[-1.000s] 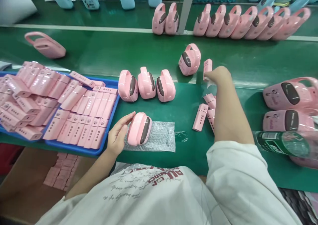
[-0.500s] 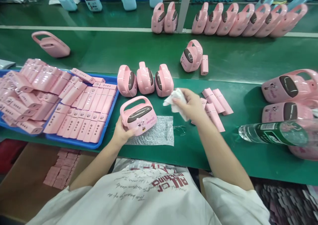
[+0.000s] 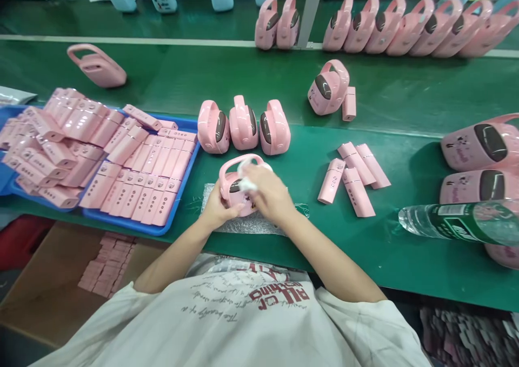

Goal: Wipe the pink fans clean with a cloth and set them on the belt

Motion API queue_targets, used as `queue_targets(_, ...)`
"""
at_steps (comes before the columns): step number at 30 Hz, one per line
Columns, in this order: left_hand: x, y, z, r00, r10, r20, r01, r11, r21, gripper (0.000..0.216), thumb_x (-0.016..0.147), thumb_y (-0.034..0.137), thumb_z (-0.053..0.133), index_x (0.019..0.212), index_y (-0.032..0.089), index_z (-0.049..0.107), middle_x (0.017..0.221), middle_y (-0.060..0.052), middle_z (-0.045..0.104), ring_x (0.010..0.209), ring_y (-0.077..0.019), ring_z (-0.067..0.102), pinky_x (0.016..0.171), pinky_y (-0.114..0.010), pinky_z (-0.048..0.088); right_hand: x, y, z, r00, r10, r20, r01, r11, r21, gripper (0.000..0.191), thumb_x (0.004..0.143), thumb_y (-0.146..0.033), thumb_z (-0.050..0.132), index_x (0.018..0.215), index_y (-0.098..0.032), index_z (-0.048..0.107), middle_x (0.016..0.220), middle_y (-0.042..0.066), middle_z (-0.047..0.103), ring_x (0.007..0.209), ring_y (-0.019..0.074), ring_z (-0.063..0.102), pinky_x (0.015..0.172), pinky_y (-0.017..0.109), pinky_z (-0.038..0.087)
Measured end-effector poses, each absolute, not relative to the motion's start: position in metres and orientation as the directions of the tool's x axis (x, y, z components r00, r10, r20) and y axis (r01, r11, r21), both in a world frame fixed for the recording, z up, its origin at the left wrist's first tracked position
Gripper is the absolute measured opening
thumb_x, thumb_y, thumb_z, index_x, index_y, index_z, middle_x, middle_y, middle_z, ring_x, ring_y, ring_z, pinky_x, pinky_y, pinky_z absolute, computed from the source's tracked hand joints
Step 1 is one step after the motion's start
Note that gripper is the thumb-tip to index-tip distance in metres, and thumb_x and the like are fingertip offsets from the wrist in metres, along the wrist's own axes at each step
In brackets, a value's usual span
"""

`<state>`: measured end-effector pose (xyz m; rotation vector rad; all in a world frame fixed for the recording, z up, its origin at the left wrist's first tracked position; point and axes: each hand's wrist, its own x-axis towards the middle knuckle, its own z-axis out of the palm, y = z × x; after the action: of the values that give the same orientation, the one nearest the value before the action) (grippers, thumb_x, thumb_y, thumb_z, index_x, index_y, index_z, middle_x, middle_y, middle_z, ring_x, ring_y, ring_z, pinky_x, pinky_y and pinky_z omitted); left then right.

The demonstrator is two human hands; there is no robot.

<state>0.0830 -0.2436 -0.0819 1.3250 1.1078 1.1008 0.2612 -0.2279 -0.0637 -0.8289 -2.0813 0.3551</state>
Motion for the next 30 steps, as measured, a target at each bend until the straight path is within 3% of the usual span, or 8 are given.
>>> queue_targets(2, 0.083, -0.244, -0.08, 0.168, 0.985, 0.038, 0.055, -0.048, 0.997, 0.08, 0.06, 0.041, 0.082, 0.127, 0.017, 0.046, 0.128, -0.013, 0.061, 0.12, -0.0301, 0.059, 0.104, -0.045, 0.047, 0.264, -0.228, -0.064, -0.369, 0.733, 0.571, 0.504, 0.674, -0.54, 0.045, 0.102, -0.036, 0.031, 0.132, -0.018, 0.058, 0.132, 0.014, 0.064, 0.132, 0.0214, 0.054, 0.11, 0.045, 0.047)
queue_targets(6, 0.084, -0.245, -0.075, 0.21, 0.977, 0.019, 0.101, -0.041, 0.994, 0.086, 0.051, 0.04, 0.088, 0.125, 0.018, 0.048, 0.127, -0.014, 0.062, 0.117, -0.033, 0.061, 0.102, -0.046, 0.049, 0.264, -0.236, -0.07, -0.472, 0.615, 0.632, 0.363, 0.788, -0.497, 0.044, 0.099, -0.048, 0.036, 0.111, -0.024, 0.071, 0.117, 0.009, 0.073, 0.123, 0.0235, 0.062, 0.108, 0.046, 0.049)
queue_targets(11, 0.088, -0.253, -0.055, 0.212, 0.977, -0.028, 0.296, -0.037, 0.955, 0.081, 0.058, 0.038, 0.082, 0.13, 0.024, 0.048, 0.125, -0.008, 0.064, 0.114, -0.0317, 0.063, 0.094, -0.044, 0.053, 0.283, -0.225, -0.064, 0.07, 0.846, 0.529, 0.472, 0.44, -0.764, 0.057, 0.102, -0.049, 0.018, 0.13, -0.021, 0.059, 0.12, 0.013, 0.069, 0.118, 0.0257, 0.064, 0.101, 0.046, 0.052)
queue_targets(13, 0.091, -0.256, -0.046, 0.225, 0.974, -0.009, 0.416, -0.088, 0.905, 0.081, 0.058, 0.037, 0.082, 0.13, 0.025, 0.049, 0.128, -0.007, 0.063, 0.113, -0.0318, 0.064, 0.093, -0.043, 0.053, 0.291, -0.22, -0.055, 0.12, 0.898, 0.424, 0.493, 0.317, -0.81, 0.059, 0.101, -0.052, 0.016, 0.132, -0.021, 0.056, 0.126, 0.013, 0.066, 0.121, 0.0267, 0.061, 0.102, 0.045, 0.051)
queue_targets(17, 0.1, -0.257, -0.035, 0.298, 0.947, 0.123, 0.506, -0.266, 0.821, 0.08, 0.062, 0.037, 0.079, 0.134, 0.025, 0.049, 0.134, -0.008, 0.062, 0.119, -0.0315, 0.062, 0.096, -0.04, 0.053, 0.29, -0.225, -0.038, -0.096, 0.912, 0.398, 0.451, 0.396, -0.8, 0.056, 0.097, -0.059, 0.027, 0.117, -0.021, 0.064, 0.12, 0.012, 0.069, 0.118, 0.0264, 0.062, 0.101, 0.045, 0.051)
queue_targets(23, 0.11, -0.249, -0.032, 0.341, 0.933, 0.117, 0.572, -0.305, 0.761, 0.074, 0.062, 0.038, 0.078, 0.13, 0.018, 0.055, 0.124, -0.011, 0.066, 0.108, -0.0324, 0.066, 0.085, -0.039, 0.056, 0.285, -0.233, -0.038, -0.48, 0.671, 0.564, 0.477, 0.74, -0.475, 0.041, 0.093, -0.059, 0.043, 0.099, -0.031, 0.072, 0.104, 0.005, 0.074, 0.108, 0.0266, 0.065, 0.106, 0.051, 0.044)
queue_targets(26, 0.109, -0.243, -0.029, 0.325, 0.939, 0.112, 0.559, -0.286, 0.779, 0.075, 0.061, 0.037, 0.078, 0.131, 0.023, 0.053, 0.127, -0.008, 0.064, 0.113, -0.0321, 0.063, 0.088, -0.04, 0.054, 0.292, -0.223, -0.046, -0.211, 0.808, 0.55, 0.506, 0.572, -0.646, 0.052, 0.095, -0.063, 0.034, 0.102, -0.026, 0.07, 0.106, 0.009, 0.073, 0.109, 0.0266, 0.066, 0.102, 0.048, 0.049)
queue_targets(30, 0.104, -0.233, -0.035, 0.221, 0.975, -0.008, 0.327, -0.067, 0.943, 0.07, 0.057, 0.042, 0.081, 0.12, 0.022, 0.058, 0.123, -0.007, 0.066, 0.111, -0.0305, 0.063, 0.09, -0.041, 0.053, 0.298, -0.211, -0.052, 0.326, 0.916, 0.234, 0.291, 0.139, -0.947, 0.065, 0.096, -0.062, 0.019, 0.12, -0.019, 0.06, 0.109, 0.013, 0.069, 0.115, 0.027, 0.065, 0.095, 0.043, 0.056)
